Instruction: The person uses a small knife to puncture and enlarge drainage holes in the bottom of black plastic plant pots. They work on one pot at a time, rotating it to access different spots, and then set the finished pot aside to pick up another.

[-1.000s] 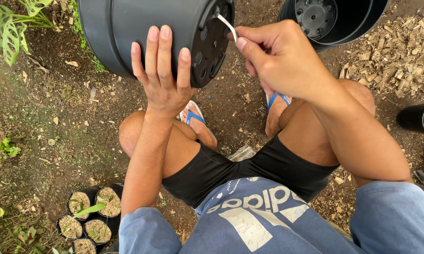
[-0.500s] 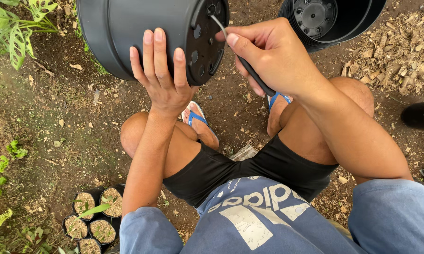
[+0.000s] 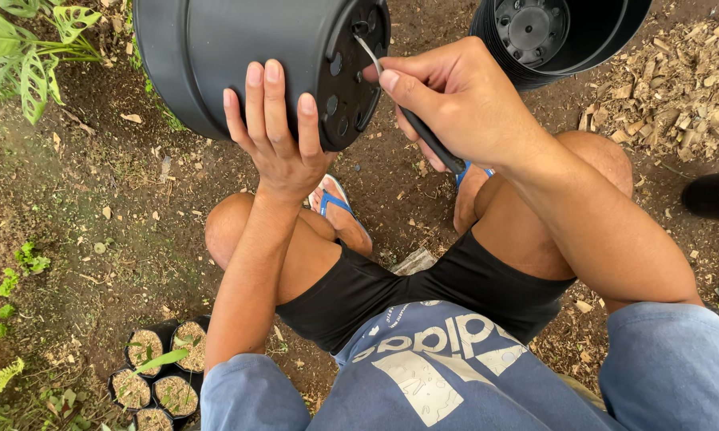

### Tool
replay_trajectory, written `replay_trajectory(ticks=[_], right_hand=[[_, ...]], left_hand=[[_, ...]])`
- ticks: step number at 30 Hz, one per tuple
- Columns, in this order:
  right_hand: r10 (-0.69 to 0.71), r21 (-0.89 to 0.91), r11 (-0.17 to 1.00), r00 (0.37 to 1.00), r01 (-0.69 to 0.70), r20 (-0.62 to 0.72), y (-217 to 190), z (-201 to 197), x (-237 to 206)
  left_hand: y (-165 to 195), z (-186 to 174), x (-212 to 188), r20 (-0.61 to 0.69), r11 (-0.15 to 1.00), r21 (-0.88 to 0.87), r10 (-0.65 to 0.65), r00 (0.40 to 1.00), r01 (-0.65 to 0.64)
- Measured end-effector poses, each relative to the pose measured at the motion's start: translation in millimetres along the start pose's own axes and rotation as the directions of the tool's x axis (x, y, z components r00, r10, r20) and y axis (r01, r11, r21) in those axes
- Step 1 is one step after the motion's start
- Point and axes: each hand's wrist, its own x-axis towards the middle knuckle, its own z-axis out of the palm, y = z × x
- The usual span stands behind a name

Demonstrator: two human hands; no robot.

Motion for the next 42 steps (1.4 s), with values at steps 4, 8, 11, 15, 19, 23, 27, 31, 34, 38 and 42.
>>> replay_trajectory(ticks=[4, 8, 11, 15, 19, 23, 27, 31, 34, 38, 42], right_hand=[[0.072, 0.223, 0.972, 0.997, -0.078, 0.036, 0.5, -5.5, 0.1], [0.134, 0.393, 0.907, 0.988, -0.155, 0.078, -0.9, -9.2, -0.6], [0.140, 0.422, 0.892, 0.987, -0.161, 0.081, -0.5, -8.5, -0.2], [0.092, 0.225, 0.970, 0.996, -0.091, 0.004, 0.8, -6.4, 3.1], [-0.008, -0.078, 0.997, 0.998, 0.003, -0.058, -5.0, -12.3, 1.4], [-0.063, -0.221, 0.974, 0.997, 0.050, -0.051, -15.1, -23.3, -9.6], [-0.088, -0.264, 0.961, 0.996, 0.082, -0.011, -12.4, -15.7, -12.7], [-0.122, -0.393, 0.914, 0.992, 0.099, -0.033, -9.3, -12.3, -6.6], [-0.108, -0.399, 0.914, 0.993, 0.078, -0.054, -9.9, -11.8, -4.1], [-0.120, -0.367, 0.923, 0.993, 0.112, 0.000, -12.8, -14.3, -7.6], [-0.171, -0.442, 0.887, 0.984, 0.135, -0.043, -11.6, -14.7, -7.6]], left_hand=[[1.1, 1.0, -3.3, 0.001, 1.000, 0.018, -0.008, 1.000, 0.008], [2.2, 3.1, -5.0, -0.005, 0.999, 0.044, -0.002, 1.000, 0.002], [2.3, 4.2, -3.4, -0.012, 0.999, 0.051, -0.005, 1.000, 0.006], [0.4, -1.7, -0.8, 0.027, 0.998, -0.047, -0.051, 0.998, 0.052], [-6.4, -5.1, 2.3, 0.031, 0.995, -0.093, -0.023, 0.999, 0.025], [-8.2, -5.7, 3.1, 0.075, 0.989, -0.141, -0.042, 0.996, 0.053], [-9.8, -8.6, 3.9, 0.099, 0.987, -0.149, -0.051, 0.994, 0.065], [-6.4, -9.6, 6.4, 0.092, 0.985, -0.163, -0.048, 0.995, 0.063], [-5.4, -9.1, 7.5, 0.087, 0.983, -0.175, -0.048, 0.995, 0.063], [-6.4, -9.0, 7.0, 0.085, 0.980, -0.188, -0.045, 0.995, 0.061], [-7.2, -10.8, 5.6, 0.095, 0.980, -0.190, -0.047, 0.994, 0.064]])
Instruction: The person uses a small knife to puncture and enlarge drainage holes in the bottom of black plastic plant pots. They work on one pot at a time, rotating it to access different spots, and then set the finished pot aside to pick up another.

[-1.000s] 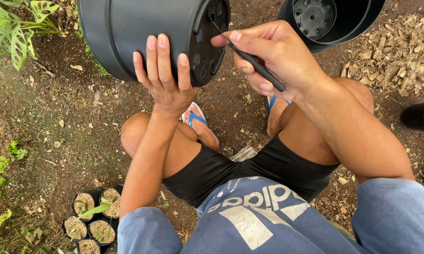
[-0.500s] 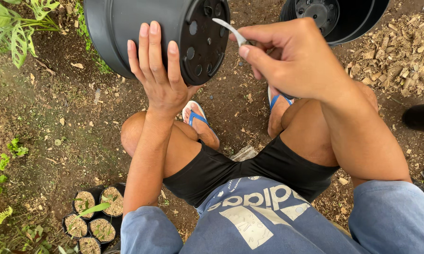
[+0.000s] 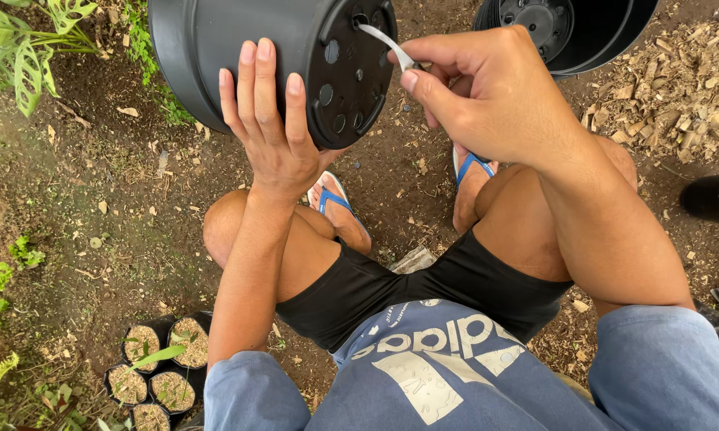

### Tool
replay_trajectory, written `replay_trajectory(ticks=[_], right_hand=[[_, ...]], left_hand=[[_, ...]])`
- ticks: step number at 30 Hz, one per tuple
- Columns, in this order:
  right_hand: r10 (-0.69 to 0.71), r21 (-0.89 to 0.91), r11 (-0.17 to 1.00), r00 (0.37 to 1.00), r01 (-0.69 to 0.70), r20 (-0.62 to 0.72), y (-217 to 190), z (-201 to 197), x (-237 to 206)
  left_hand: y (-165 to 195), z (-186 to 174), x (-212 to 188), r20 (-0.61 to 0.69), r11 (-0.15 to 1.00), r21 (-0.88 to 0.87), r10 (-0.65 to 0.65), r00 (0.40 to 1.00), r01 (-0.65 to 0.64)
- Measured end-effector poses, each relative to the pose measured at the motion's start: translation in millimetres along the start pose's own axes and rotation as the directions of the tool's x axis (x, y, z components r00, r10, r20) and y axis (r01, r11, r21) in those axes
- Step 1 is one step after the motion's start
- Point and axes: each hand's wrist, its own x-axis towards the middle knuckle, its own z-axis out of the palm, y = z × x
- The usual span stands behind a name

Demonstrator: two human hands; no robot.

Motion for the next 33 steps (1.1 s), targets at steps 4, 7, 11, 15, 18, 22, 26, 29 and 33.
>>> replay_trajectory(ticks=[4, 7, 11, 15, 18, 22, 26, 29, 33], right_hand=[[0.043, 0.041, 0.998, 0.999, -0.043, 0.001, 2.5, 1.0, 3.4], [0.059, 0.054, 0.997, 0.998, -0.060, 0.011, 2.8, -0.5, 3.2], [0.132, 0.118, 0.983, 0.990, -0.138, 0.056, 2.2, -4.2, 2.1], [0.109, 0.234, 0.964, 0.990, -0.128, 0.093, 2.9, -1.9, 2.2], [0.036, 0.003, 0.999, 0.997, -0.036, 0.069, 5.0, 0.0, -1.1], [-0.059, -0.171, 0.983, 0.997, 0.066, 0.045, 12.9, 2.3, -3.1], [-0.376, -0.433, 0.827, 0.925, 0.358, 0.048, 19.8, 2.9, -4.8], [-0.408, -0.610, 0.708, 0.911, 0.357, 0.060, 16.8, 5.3, -7.8], [-0.440, -0.797, 0.517, 0.896, 0.311, 0.065, 6.2, 5.7, -9.9]], left_hand=[[2.3, 1.4, -0.4, -0.005, 1.000, -0.010, 0.013, 1.000, -0.013], [2.5, 2.6, -0.8, -0.004, 1.000, -0.015, 0.019, 1.000, -0.019], [1.1, 0.8, -2.7, 0.037, 0.998, -0.051, 0.037, 0.999, -0.035], [1.7, 0.1, -3.7, 0.061, 0.996, -0.072, 0.053, 0.997, -0.049], [1.8, 0.7, -3.7, 0.066, 0.996, -0.076, 0.048, 0.997, -0.043], [2.5, 2.4, -3.7, 0.063, 0.996, -0.070, 0.050, 0.997, -0.046], [3.6, 3.6, -3.8, 0.045, 0.996, -0.081, 0.036, 0.998, -0.033], [2.7, 2.3, -3.8, 0.051, 0.995, -0.098, 0.032, 0.998, -0.027], [-0.9, 1.1, -2.3, 0.050, 0.993, -0.119, 0.015, 0.999, -0.009]])
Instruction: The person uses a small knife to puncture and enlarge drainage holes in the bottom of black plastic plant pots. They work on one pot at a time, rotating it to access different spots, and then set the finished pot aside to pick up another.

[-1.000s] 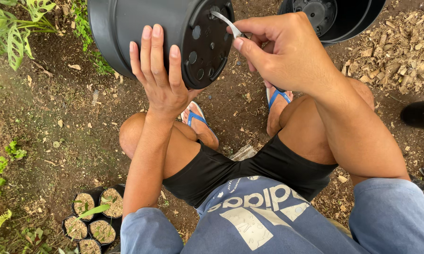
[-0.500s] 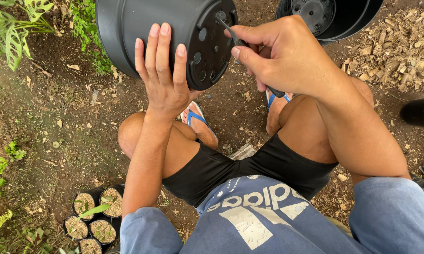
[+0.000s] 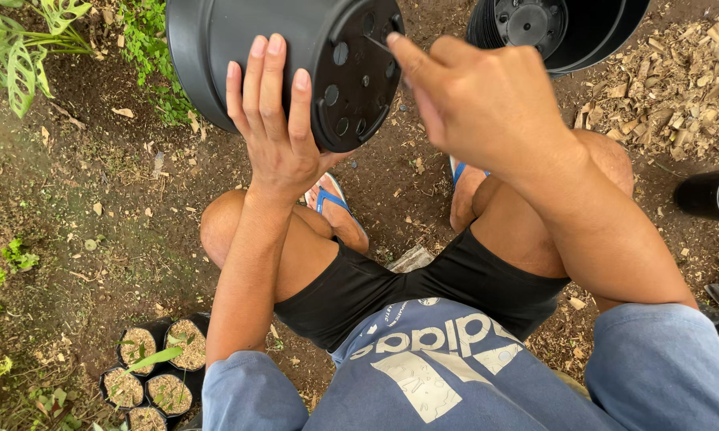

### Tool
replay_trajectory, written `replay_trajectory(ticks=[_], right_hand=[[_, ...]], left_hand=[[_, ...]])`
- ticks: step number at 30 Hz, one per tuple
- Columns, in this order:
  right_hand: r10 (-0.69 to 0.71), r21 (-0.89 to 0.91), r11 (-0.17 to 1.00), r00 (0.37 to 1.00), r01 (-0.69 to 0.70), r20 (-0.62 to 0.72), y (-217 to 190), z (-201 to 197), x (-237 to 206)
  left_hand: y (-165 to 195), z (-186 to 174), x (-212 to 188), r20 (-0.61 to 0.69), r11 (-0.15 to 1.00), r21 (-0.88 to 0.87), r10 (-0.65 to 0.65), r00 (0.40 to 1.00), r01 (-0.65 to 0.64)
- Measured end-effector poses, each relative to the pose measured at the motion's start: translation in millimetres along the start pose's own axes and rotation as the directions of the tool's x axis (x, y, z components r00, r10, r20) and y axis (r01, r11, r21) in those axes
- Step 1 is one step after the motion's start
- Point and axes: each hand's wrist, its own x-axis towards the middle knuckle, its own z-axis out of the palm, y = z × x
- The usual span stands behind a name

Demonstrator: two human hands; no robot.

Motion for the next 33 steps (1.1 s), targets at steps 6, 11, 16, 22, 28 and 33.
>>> replay_trajectory(ticks=[6, 11, 16, 22, 28, 33], right_hand=[[0.009, 0.180, 0.984, 0.993, 0.012, -0.117, 16.3, -4.1, 10.2], [0.019, 0.232, 0.973, 0.992, 0.011, -0.128, 16.2, 4.7, 10.0], [0.009, 0.091, 0.996, 0.990, 0.004, -0.141, 13.5, 4.0, 10.2], [-0.034, -0.096, 0.995, 0.987, 0.018, -0.160, 8.1, 3.0, 11.5], [-0.097, -0.278, 0.959, 0.982, 0.049, -0.162, 5.4, 0.6, 8.1], [-0.098, -0.335, 0.940, 0.992, 0.068, -0.073, 8.8, 1.9, 7.2]], left_hand=[[-11.3, -8.2, 2.7, -0.019, 0.979, -0.138, -0.154, 0.988, 0.150], [-17.8, -13.0, 3.8, -0.023, 0.961, -0.203, -0.195, 0.980, 0.187], [-18.8, -13.1, 0.4, -0.010, 0.960, -0.210, -0.191, 0.982, 0.184], [-20.6, -9.2, -1.8, -0.020, 0.964, -0.212, -0.167, 0.986, 0.158], [-20.6, -11.3, -2.3, 0.010, 0.966, -0.216, -0.146, 0.989, 0.144], [-23.9, -19.8, -1.9, 0.095, 0.965, -0.231, -0.104, 0.990, 0.123]])
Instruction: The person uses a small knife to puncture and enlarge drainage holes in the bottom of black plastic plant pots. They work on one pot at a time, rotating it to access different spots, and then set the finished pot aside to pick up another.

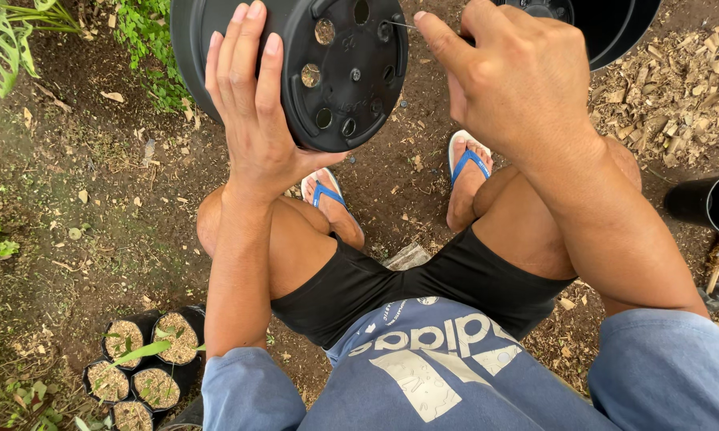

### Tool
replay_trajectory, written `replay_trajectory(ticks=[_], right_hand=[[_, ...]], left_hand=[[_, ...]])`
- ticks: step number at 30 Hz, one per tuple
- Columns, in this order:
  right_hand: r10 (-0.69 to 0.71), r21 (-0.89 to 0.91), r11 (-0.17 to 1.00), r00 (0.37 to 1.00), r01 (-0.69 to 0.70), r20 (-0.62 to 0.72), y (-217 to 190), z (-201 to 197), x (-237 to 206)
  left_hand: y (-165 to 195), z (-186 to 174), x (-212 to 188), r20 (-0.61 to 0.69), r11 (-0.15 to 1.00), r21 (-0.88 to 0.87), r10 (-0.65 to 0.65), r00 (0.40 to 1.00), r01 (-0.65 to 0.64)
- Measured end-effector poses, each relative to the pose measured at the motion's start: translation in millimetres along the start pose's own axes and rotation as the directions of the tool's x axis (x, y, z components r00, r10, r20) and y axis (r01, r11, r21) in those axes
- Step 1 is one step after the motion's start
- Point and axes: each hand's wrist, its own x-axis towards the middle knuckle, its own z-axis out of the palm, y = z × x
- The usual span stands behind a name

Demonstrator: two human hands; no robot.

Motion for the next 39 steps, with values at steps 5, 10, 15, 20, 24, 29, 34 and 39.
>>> replay_trajectory(ticks=[5, 10, 15, 20, 24, 29, 34, 39], right_hand=[[0.056, 0.134, 0.988, 0.992, -0.070, 0.110, 0.4, 1.2, -1.7], [0.098, 0.477, 0.869, 0.990, -0.133, 0.097, 5.5, 5.4, -1.2], [0.253, 0.675, 0.514, 0.845, -0.530, 0.471, 4.1, 10.3, -1.9], [0.223, 0.705, 0.223, 0.739, -0.673, 0.635, 3.4, 13.3, 1.4], [0.185, 0.733, -0.007, 0.720, -0.680, 0.669, -1.8, 13.8, 5.1], [0.155, 0.707, -0.247, 0.693, -0.663, 0.704, -7.7, 10.4, 6.3], [0.062, 0.583, -0.550, 0.668, -0.597, 0.742, -2.1, 8.7, 5.6], [-0.041, 0.434, -0.723, 0.661, -0.537, 0.750, 2.3, 6.6, 2.3]], left_hand=[[1.2, -3.2, 3.2, -0.007, 1.000, -0.006, 0.024, 1.000, -0.024], [4.9, -2.0, 5.2, -0.049, 0.999, 0.011, 0.031, 0.998, -0.031], [5.4, -1.0, 5.6, -0.079, 0.997, 0.075, 0.027, 0.996, -0.021], [7.9, 6.6, 4.8, -0.119, 0.984, 0.171, 0.064, 0.991, -0.043], [11.0, 11.2, 3.4, -0.164, 0.970, 0.240, 0.074, 0.984, -0.033], [16.3, 17.8, 1.2, -0.222, 0.926, 0.378, 0.115, 0.968, -0.024], [16.7, 26.3, -4.6, -0.251, 0.871, 0.490, 0.192, 0.949, -0.046], [14.0, 34.9, -16.0, -0.259, 0.838, 0.543, 0.230, 0.938, -0.055]])
